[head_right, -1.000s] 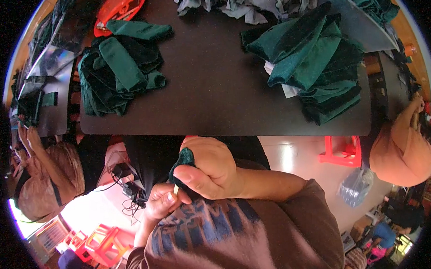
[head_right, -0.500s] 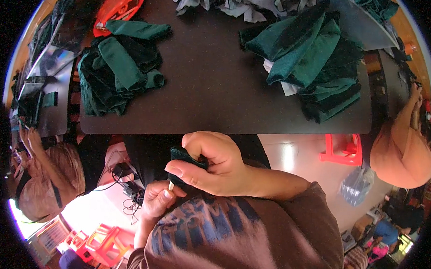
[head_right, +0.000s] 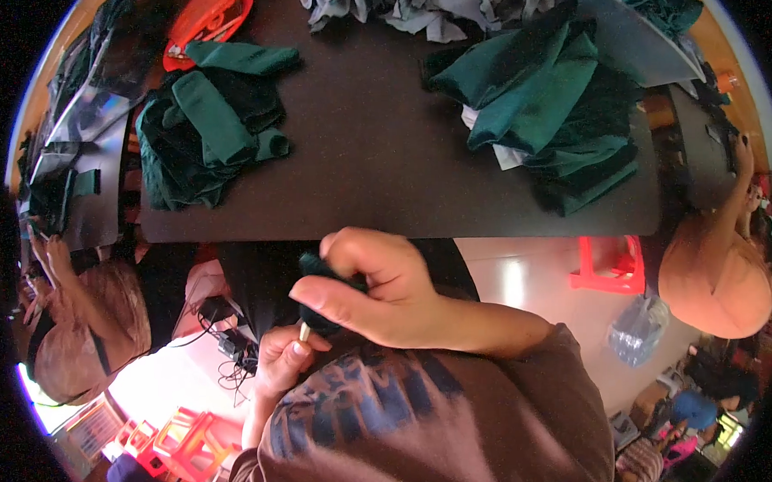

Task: Turning green fabric pieces inside out using a wooden stick.

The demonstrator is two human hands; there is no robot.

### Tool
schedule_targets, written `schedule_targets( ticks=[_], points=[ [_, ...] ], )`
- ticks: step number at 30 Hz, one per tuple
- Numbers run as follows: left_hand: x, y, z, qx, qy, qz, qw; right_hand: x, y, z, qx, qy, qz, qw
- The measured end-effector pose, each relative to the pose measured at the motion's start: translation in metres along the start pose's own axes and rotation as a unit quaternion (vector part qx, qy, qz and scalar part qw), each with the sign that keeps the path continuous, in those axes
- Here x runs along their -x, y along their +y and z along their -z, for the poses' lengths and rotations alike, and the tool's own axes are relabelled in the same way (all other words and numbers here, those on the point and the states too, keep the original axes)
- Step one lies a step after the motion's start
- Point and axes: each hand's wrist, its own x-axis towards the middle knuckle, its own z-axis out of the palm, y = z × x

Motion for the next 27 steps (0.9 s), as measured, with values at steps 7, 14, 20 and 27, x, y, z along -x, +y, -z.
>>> schedule_targets(
  ticks=[7,14,20,27],
  points=[
    [-0.005,0.000,-0.002,-0.009,0.022,0.021,1.000,-0.010,-0.006,0.018,0.103,-0.079,0.012,0.991],
    [-0.004,-0.003,-0.002,-0.034,0.030,0.002,0.999,-0.047,-0.080,0.055,0.219,0.217,0.108,0.945],
    [-0.006,-0.007,-0.007,-0.008,0.062,0.004,0.998,-0.085,-0.132,0.149,0.496,0.212,0.042,0.841],
    [-0.005,-0.006,-0.004,0.015,0.061,-0.012,0.998,-0.104,-0.118,0.164,0.780,0.289,0.218,0.510]
  ],
)
